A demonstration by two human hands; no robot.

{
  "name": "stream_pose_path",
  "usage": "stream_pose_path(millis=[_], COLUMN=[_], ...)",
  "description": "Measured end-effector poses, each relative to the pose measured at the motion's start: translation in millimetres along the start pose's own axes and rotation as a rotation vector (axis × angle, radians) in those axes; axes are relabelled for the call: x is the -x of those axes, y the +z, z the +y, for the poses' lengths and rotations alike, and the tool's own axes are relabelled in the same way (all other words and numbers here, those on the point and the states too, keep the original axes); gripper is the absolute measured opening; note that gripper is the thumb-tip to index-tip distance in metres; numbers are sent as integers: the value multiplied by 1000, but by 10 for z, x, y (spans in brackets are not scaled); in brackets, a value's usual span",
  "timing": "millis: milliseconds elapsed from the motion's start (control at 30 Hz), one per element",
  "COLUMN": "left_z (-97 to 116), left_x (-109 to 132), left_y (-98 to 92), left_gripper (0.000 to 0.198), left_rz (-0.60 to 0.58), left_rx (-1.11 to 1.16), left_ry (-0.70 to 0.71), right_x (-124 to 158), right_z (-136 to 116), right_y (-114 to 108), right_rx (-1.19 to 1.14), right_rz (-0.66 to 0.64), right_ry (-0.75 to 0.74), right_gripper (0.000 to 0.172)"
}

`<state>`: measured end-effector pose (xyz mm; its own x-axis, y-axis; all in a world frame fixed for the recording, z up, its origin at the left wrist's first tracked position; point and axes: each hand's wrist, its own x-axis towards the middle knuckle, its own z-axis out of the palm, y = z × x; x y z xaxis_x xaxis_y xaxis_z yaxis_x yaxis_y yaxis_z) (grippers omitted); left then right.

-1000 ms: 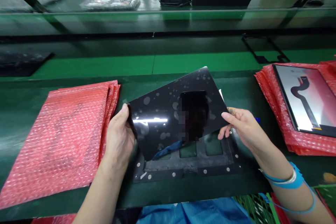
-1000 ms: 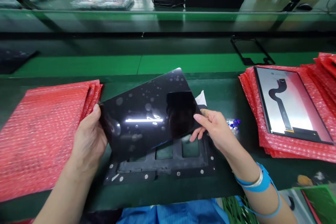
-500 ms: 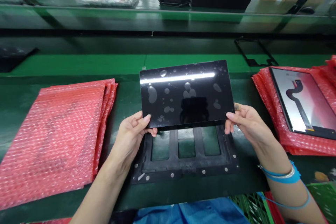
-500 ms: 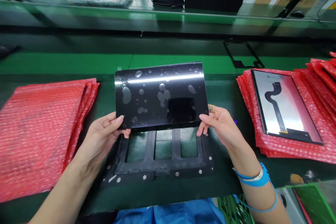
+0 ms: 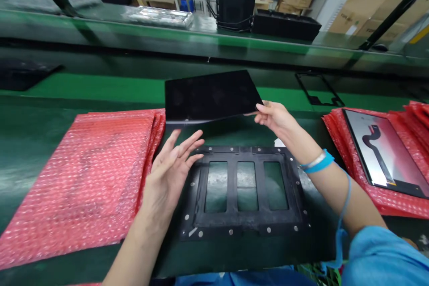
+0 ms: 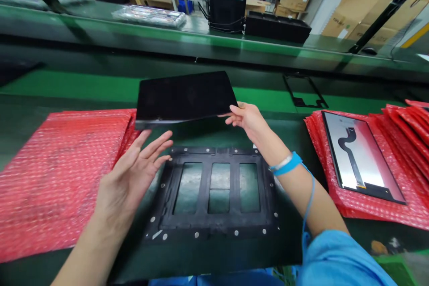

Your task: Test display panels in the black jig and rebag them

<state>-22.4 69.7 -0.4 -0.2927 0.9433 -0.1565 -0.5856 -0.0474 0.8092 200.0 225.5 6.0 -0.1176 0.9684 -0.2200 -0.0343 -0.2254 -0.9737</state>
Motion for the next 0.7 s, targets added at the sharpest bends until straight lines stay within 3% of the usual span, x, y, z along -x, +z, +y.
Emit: stream_pose_path(millis=[100,200,333,533,700], left_z=[-13,-23,-29,-3,3], left_x=[12,19,23,41,37], left_y=[-30,-52,-55,-49,-67], left_gripper=[60,55,43,36,35], left_rz=[-18,-25,-46,-52,-35], left_rx=[-28,-40,-46,-80,-90], left_ry=[8,-62,-138,-183,-185], right_x=[-350,-585,-748,-830,-876], right_z=[-14,34,79,124,230], right_y=[209,150,-264,-914,-1204], right_rx=[113,297,624,1106,1344], right_rz=[86,189,361,737,739], right_ry=[23,50,68,50,85], right_gripper=[14,25,30,40,56])
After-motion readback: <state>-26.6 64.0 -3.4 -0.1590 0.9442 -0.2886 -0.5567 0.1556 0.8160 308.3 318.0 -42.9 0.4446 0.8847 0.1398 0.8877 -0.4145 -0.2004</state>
